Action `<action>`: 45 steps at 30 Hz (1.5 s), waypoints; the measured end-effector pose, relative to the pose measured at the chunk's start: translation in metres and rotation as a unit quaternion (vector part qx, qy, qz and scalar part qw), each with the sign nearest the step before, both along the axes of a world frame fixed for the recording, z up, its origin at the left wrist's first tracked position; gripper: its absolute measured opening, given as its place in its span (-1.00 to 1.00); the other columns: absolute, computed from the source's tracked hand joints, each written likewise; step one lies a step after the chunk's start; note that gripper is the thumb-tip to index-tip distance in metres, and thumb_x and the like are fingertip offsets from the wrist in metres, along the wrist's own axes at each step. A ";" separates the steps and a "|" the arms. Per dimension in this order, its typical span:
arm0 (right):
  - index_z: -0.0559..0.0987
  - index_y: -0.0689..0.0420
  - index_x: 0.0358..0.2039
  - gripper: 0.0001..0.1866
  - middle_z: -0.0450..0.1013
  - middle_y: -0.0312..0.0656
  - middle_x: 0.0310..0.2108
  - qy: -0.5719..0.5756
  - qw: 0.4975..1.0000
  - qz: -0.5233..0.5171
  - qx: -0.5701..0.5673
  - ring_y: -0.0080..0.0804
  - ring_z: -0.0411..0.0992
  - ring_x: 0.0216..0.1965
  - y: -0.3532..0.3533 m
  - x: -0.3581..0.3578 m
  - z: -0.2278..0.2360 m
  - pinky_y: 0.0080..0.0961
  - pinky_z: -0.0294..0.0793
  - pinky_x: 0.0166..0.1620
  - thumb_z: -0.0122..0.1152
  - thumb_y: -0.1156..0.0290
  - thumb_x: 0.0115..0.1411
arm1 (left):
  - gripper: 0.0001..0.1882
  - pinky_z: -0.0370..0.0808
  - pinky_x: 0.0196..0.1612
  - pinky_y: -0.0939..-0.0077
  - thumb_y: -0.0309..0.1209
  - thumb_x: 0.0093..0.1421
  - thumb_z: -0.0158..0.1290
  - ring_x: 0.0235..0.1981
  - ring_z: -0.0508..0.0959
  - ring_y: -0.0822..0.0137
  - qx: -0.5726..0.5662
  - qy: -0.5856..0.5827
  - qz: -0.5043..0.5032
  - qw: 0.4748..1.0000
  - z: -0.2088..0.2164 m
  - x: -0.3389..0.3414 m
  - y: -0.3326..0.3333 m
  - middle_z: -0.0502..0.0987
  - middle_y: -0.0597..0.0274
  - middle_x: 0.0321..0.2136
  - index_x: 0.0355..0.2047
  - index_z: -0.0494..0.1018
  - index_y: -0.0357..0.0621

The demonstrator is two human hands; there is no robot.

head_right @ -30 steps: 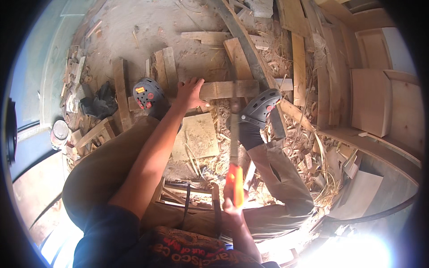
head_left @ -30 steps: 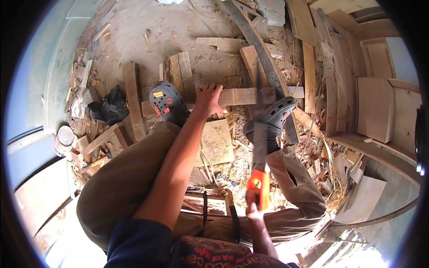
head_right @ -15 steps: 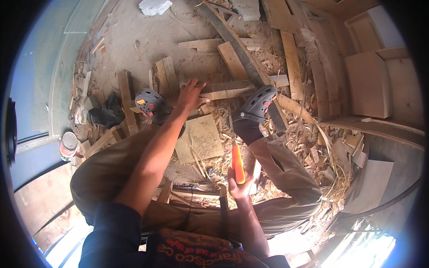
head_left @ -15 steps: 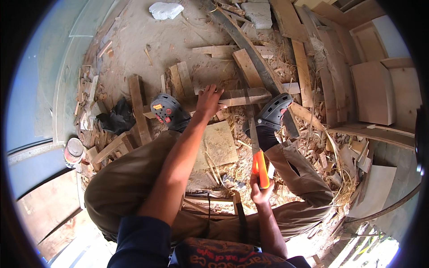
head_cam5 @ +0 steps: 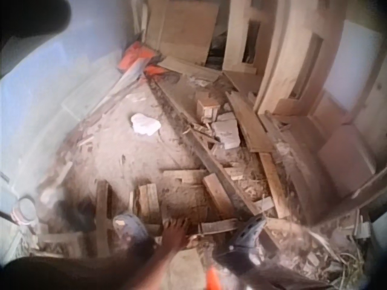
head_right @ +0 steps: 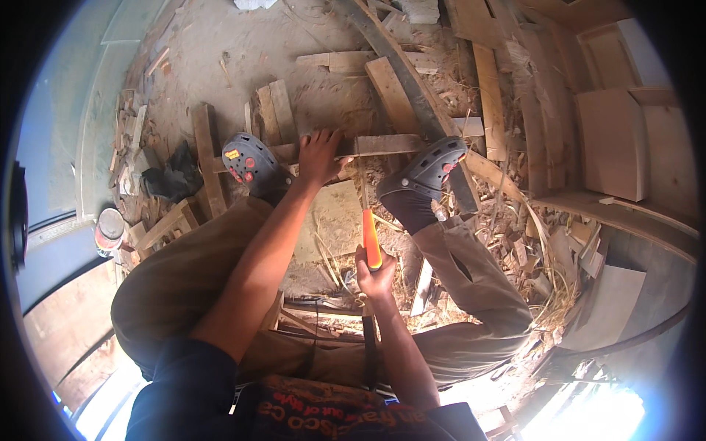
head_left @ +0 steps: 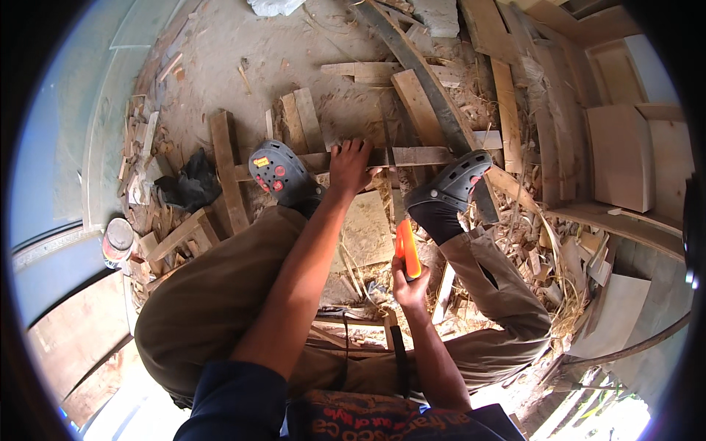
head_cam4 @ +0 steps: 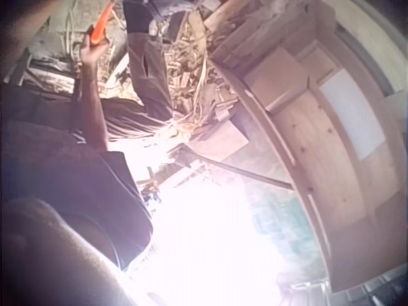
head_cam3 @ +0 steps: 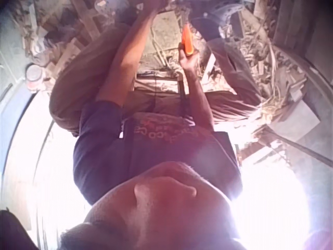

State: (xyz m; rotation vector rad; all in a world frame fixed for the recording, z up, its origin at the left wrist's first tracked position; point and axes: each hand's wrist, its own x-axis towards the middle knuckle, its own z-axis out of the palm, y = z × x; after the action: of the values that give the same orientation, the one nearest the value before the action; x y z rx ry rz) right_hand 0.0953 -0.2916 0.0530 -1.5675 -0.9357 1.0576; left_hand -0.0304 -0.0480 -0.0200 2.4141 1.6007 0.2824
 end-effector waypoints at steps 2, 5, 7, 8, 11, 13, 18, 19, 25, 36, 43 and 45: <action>0.46 0.24 -0.53 -0.70 0.35 -0.34 -0.67 -0.016 1.000 0.012 0.004 -0.65 0.27 -0.64 0.001 -0.003 0.001 -0.57 0.29 -0.56 0.19 0.25 0.16 | -0.28 0.27 0.06 0.11 -0.03 -0.02 0.35 0.08 0.42 0.18 -0.003 0.003 0.005 1.000 -0.001 -0.002 0.001 0.46 0.22 -0.02 0.13 0.40 0.06; 0.48 0.25 -0.47 -0.75 0.36 -0.36 -0.63 0.010 1.000 0.003 0.014 -0.64 0.26 -0.62 0.000 -0.010 0.001 -0.57 0.29 -0.54 0.18 0.30 0.16 | -0.30 0.29 0.03 0.09 -0.06 -0.04 0.37 0.06 0.45 0.17 0.000 0.004 0.007 1.000 -0.001 -0.003 0.002 0.48 0.22 -0.04 0.09 0.41 0.05; 0.48 0.26 -0.43 -0.78 0.37 -0.37 -0.61 0.049 0.998 -0.015 0.036 -0.64 0.26 -0.60 -0.003 -0.017 -0.003 -0.59 0.30 -0.52 0.17 0.34 0.17 | -0.32 0.30 0.01 0.08 -0.08 -0.06 0.39 0.04 0.47 0.16 -0.009 0.008 0.005 1.000 0.000 -0.002 0.004 0.49 0.21 -0.06 0.06 0.42 0.04; 0.49 0.26 -0.41 -0.80 0.37 -0.37 -0.59 0.071 0.996 -0.024 0.053 -0.64 0.26 -0.59 -0.007 -0.020 -0.010 -0.60 0.30 -0.51 0.17 0.35 0.17 | -0.32 0.30 0.01 0.08 -0.09 -0.07 0.39 0.03 0.47 0.16 -0.010 0.007 0.005 1.000 0.000 -0.001 0.005 0.49 0.21 -0.07 0.05 0.42 0.04; 0.50 0.26 -0.40 -0.86 0.34 -0.43 -0.59 0.105 0.993 -0.048 -0.005 -0.71 0.23 -0.57 -0.017 -0.023 -0.018 -0.68 0.27 -0.48 0.18 0.44 0.16 | -0.32 0.31 0.00 0.09 -0.09 -0.09 0.41 0.01 0.49 0.15 -0.012 0.014 0.008 1.000 0.002 0.001 0.006 0.50 0.20 -0.10 0.03 0.43 0.03; 0.51 0.27 -0.39 -0.87 0.32 -0.46 -0.60 0.108 0.988 -0.066 -0.092 -0.74 0.21 -0.58 -0.022 -0.020 -0.019 -0.70 0.25 -0.48 0.20 0.46 0.16 | -0.31 0.31 0.00 0.10 -0.08 -0.10 0.41 0.01 0.49 0.15 -0.013 0.030 0.014 0.999 0.001 0.002 0.006 0.51 0.19 -0.11 0.03 0.43 0.03; 0.52 0.25 -0.49 -0.83 0.36 -0.37 -0.67 -0.125 0.989 -0.051 -0.067 -0.69 0.29 -0.60 0.003 -0.022 -0.003 -0.55 0.30 -0.55 0.25 0.42 0.15 | -0.26 0.33 0.03 0.02 -0.08 -0.10 0.41 0.03 0.48 0.13 0.002 0.016 0.033 0.999 -0.004 -0.001 0.009 0.51 0.19 -0.08 0.09 0.41 0.03; 0.50 0.27 -0.55 -0.78 0.34 -0.33 -0.69 -0.102 0.982 -0.075 -0.142 -0.66 0.28 -0.61 0.016 -0.017 -0.018 -0.49 0.31 -0.54 0.24 0.40 0.16 | -0.26 0.33 0.03 0.02 -0.08 -0.10 0.41 0.03 0.47 0.13 -0.001 0.016 0.033 0.999 -0.004 0.004 0.005 0.51 0.19 -0.08 0.10 0.41 0.04; 0.46 0.25 -0.58 -0.80 0.29 -0.32 -0.71 -0.096 0.990 -0.075 -0.072 -0.67 0.20 -0.62 0.047 -0.017 -0.029 -0.49 0.25 -0.57 0.24 0.48 0.13 | -0.29 0.32 0.04 0.10 -0.05 -0.12 0.41 0.00 0.50 0.12 0.008 0.015 0.035 0.999 -0.005 0.008 0.009 0.51 0.16 -0.10 0.05 0.45 0.09; 0.41 0.21 -0.59 -0.78 0.25 -0.45 -0.68 0.010 0.996 -0.081 -0.033 -0.69 0.18 -0.63 0.048 -0.006 -0.051 -0.56 0.17 -0.57 0.21 0.57 0.17 | -0.27 0.33 0.02 0.06 -0.09 -0.13 0.41 0.00 0.49 0.10 0.023 0.013 0.039 0.999 -0.005 0.006 0.007 0.49 0.16 -0.10 0.08 0.43 0.09; 0.49 0.24 -0.53 -0.86 0.28 -0.45 -0.67 -0.070 0.993 -0.094 -0.003 -0.73 0.21 -0.62 0.054 -0.001 -0.045 -0.59 0.23 -0.56 0.23 0.56 0.16 | -0.29 0.34 0.00 0.07 -0.15 -0.13 0.42 0.01 0.49 0.09 -0.018 -0.008 0.053 0.998 0.001 0.013 0.009 0.49 0.15 -0.11 0.07 0.44 0.11; 0.40 0.18 -0.62 -0.75 0.23 -0.47 -0.68 -0.040 0.996 -0.085 0.005 -0.75 0.15 -0.61 0.085 -0.004 -0.043 -0.59 0.17 -0.58 0.23 0.56 0.16 | -0.30 0.32 0.04 0.05 -0.17 -0.13 0.42 0.03 0.48 0.13 -0.029 -0.005 0.044 0.999 0.000 0.013 0.008 0.49 0.18 -0.09 0.08 0.45 0.11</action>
State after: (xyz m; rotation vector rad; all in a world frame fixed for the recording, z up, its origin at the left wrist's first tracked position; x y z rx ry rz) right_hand 0.0909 -0.2065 0.0100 -1.6589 -0.8431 0.8750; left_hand -0.0178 -0.0404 -0.0203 2.2986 1.6901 0.2589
